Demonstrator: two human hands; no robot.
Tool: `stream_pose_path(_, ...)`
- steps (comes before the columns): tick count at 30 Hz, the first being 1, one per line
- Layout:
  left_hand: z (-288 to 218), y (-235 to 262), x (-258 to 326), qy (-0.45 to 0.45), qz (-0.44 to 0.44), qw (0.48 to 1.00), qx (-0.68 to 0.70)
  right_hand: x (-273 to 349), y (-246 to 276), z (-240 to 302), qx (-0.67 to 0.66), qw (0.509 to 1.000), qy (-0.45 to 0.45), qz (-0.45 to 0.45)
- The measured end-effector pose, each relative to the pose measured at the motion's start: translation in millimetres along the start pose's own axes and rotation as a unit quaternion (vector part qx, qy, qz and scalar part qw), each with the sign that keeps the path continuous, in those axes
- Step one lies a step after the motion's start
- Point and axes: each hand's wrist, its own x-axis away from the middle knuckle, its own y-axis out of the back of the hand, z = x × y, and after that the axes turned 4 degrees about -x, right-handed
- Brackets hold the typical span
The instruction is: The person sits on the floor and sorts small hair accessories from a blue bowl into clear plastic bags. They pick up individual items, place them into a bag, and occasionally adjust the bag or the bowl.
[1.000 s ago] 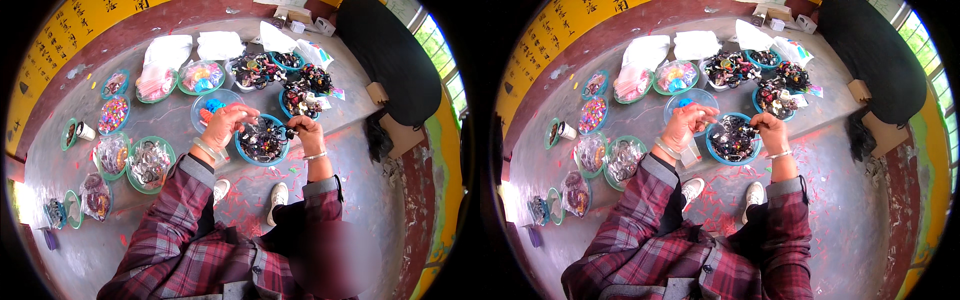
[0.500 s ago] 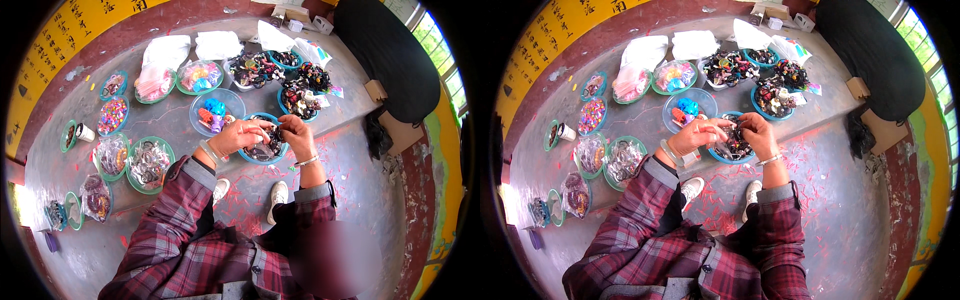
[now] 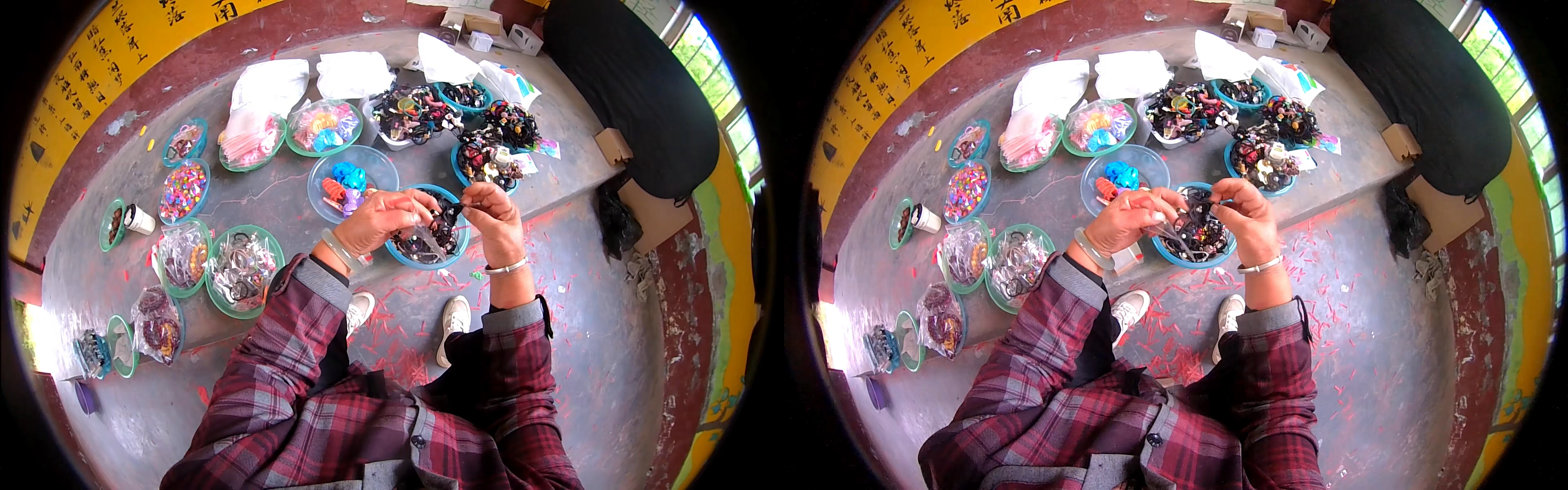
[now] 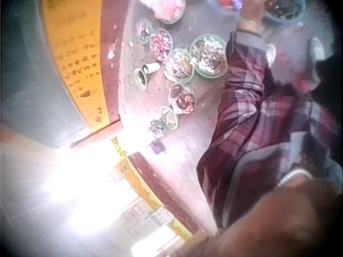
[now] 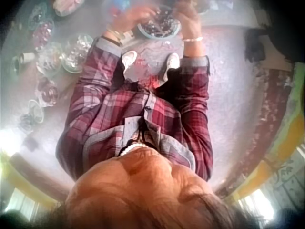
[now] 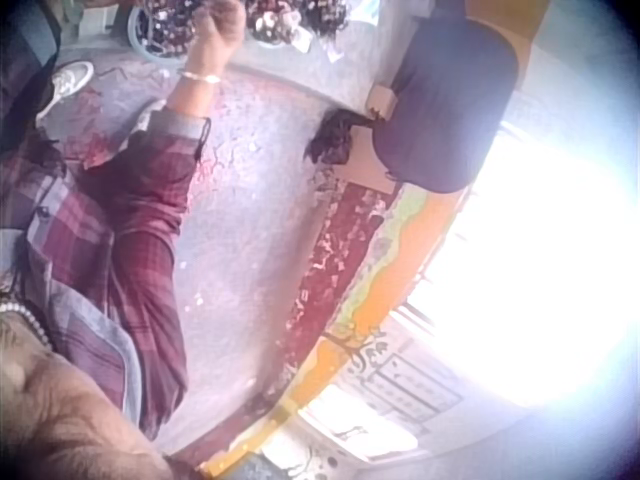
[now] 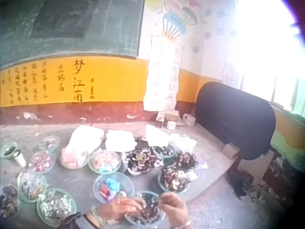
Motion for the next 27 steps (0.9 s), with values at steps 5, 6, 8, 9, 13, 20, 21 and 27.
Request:
stream_pose_path(5, 6.2, -0.7, -1.6, 0.009, 0.016, 0.999, -0.044, 1.4, -6.1, 0.9, 0.26, 0.961, 0.093, 0.023)
stream_pose_path(6, 4.1, -1.1, -1.4, 0.009, 0.011, 0.999, -0.043, 1.8, -10.1, 4.3, 0.273, 0.956, 0.106, 0.003)
stream_pose_path(8, 1.3, -0.4, -0.3, 0.015, -0.004, 1.0, -0.027, 2.6, -15.9, 10.9, 0.299, 0.944, 0.132, -0.037)
stream_pose_path(9, 0.0, 1.0, 0.9, 0.02, -0.014, 1.0, -0.013, 3.6, -15.6, 13.6, 0.314, 0.94, 0.131, -0.02)
stream_pose_path(13, 1.0, 4.1, 1.9, 0.016, -0.016, 1.0, -0.013, 5.2, -15.7, 12.6, 0.346, 0.932, 0.108, 0.021)
stream_pose_path(20, 2.4, 3.4, -2.7, -0.005, 0.029, 0.999, -0.044, 2.5, 1.5, -20.2, 0.087, 0.995, -0.021, -0.033)
stream_pose_path(21, 2.8, 3.4, -2.3, 0.008, 0.023, 0.999, -0.021, 1.8, 3.3, -22.3, 0.052, 0.998, -0.027, -0.034)
stream_pose_path(27, -0.9, 0.1, 0.6, 0.014, 0.01, 0.995, 0.094, 2.8, -3.8, -12.0, 0.024, 0.997, -0.073, -0.014)
